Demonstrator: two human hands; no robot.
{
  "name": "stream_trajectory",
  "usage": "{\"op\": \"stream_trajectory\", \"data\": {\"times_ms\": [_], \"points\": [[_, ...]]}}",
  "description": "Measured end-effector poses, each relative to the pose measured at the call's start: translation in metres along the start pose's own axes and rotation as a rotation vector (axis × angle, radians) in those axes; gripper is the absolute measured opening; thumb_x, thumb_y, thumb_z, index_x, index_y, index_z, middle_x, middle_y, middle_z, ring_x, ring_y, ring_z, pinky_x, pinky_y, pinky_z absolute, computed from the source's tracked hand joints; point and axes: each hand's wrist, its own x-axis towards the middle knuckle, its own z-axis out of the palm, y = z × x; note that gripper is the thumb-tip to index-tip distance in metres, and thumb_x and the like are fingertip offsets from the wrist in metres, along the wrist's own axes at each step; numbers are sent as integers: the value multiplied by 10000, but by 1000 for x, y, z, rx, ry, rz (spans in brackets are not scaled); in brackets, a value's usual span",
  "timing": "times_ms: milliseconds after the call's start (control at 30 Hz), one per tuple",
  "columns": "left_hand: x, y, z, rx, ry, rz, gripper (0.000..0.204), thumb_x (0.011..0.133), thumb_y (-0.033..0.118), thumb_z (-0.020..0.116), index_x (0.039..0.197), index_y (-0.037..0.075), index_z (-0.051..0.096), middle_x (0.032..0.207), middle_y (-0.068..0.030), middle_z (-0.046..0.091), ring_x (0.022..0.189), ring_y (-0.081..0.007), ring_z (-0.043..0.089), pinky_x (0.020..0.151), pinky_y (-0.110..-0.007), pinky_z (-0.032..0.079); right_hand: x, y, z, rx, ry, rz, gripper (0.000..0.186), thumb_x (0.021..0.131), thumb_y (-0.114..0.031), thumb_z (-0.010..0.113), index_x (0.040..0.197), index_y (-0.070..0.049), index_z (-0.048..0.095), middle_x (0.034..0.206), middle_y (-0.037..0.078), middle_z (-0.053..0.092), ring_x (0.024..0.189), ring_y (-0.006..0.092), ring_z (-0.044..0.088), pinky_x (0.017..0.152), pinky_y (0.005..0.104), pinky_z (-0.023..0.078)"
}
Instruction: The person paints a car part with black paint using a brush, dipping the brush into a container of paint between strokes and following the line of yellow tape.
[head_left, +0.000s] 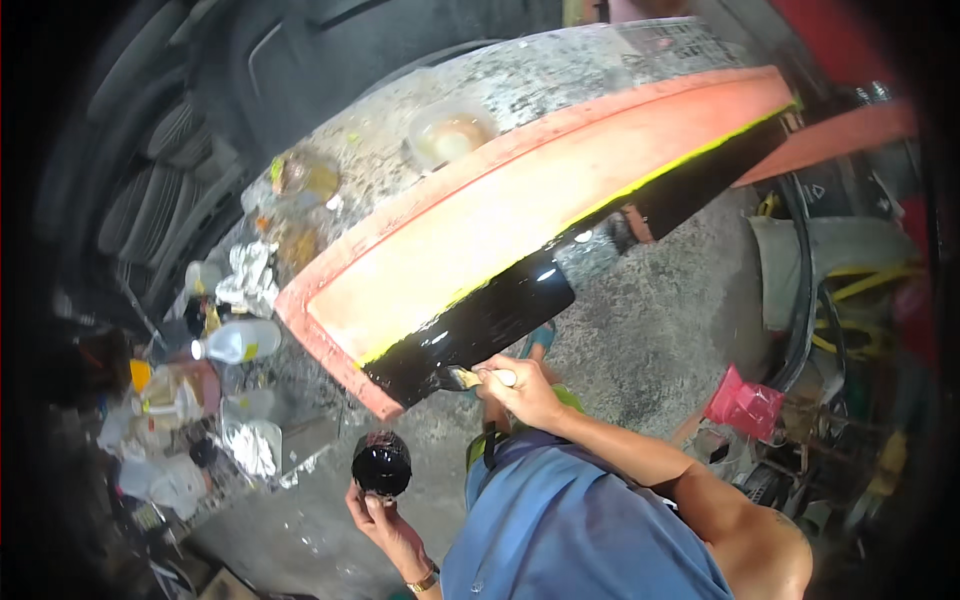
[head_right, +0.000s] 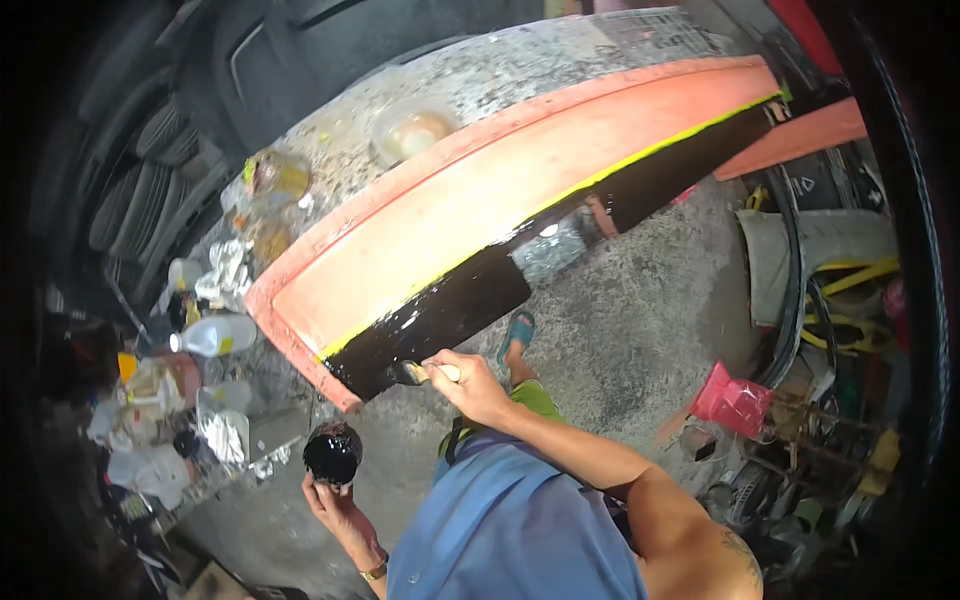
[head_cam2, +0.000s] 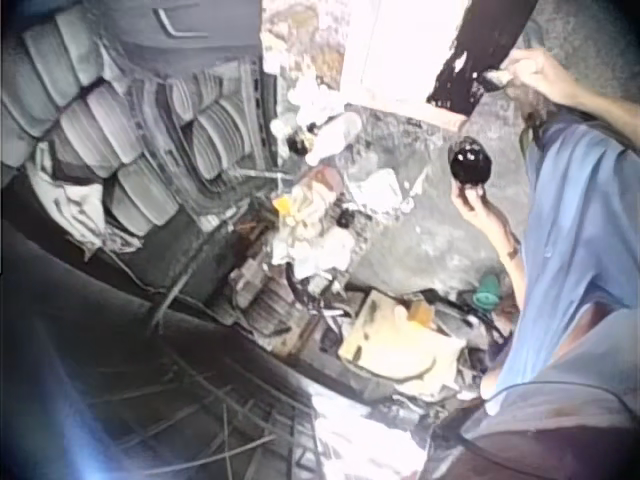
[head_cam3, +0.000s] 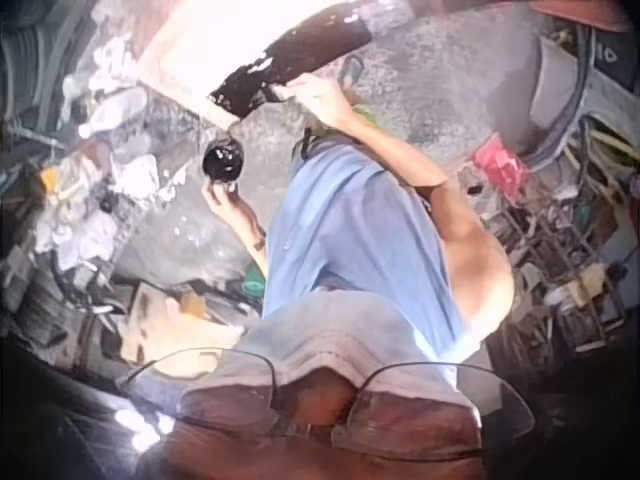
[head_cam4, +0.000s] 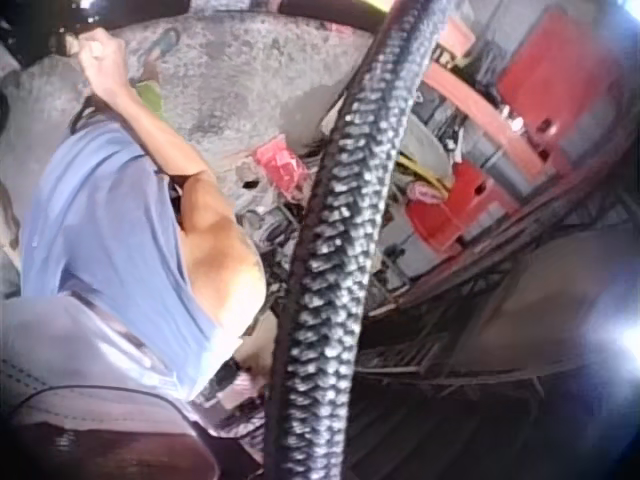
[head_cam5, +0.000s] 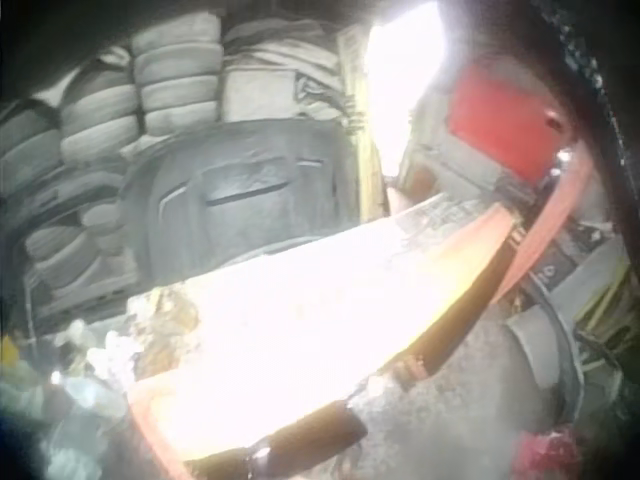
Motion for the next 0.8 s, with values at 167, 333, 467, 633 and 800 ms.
{"op": "stream_trajectory", "data": {"times_ms": [167, 333, 467, 633, 800], "points": [[-1, 1, 27, 1, -62, 45, 417, 929, 279, 638, 1250, 41, 520, 1100, -18, 558, 874, -67, 502, 722, -225, 404, 5, -6, -74, 44, 90, 151, 162, 928, -116, 579, 1007, 1, 659, 733, 20, 649, 677, 69, 587, 606, 244, 464], [-11, 7, 63, -7, -140, 70, 404, 923, 244, 645, 1256, 57, 513, 1020, 11, 554, 859, -52, 509, 713, -210, 411, 9, 5, -151, 92, 176, 99, 178, 932, -119, 566, 1012, 6, 664, 753, 8, 647, 640, 62, 576, 572, 222, 466], [-27, 7, 96, -41, -135, 57, 374, 935, 216, 627, 1257, 68, 507, 1035, 10, 565, 883, -52, 541, 724, -196, 444, 9, 14, -215, 155, 235, 208, 192, 925, -171, 576, 1004, -27, 675, 714, -1, 634, 522, 13, 444, 450, 181, 328], [-44, 10, 108, -42, -77, 15, 348, 953, 194, 599, 1261, 67, 501, 1068, 1, 578, 923, -63, 562, 766, -210, 473, 6, 19, -259, 137, 290, 191, 188, 946, -197, 580, 988, -37, 670, 704, -7, 628, 522, 13, 434, 445, 178, 316], [-55, 0, 128, -73, -122, -7, 391, 934, 197, 620, 1277, 62, 490, 1045, -9, 570, 948, -100, 558, 779, -260, 478, -16, 24, -320, 82, 400, 192, 224, 955, -184, 554, 1022, -8, 675, 698, 9, 641, 497, 2, 458, 407, 159, 280]]}}
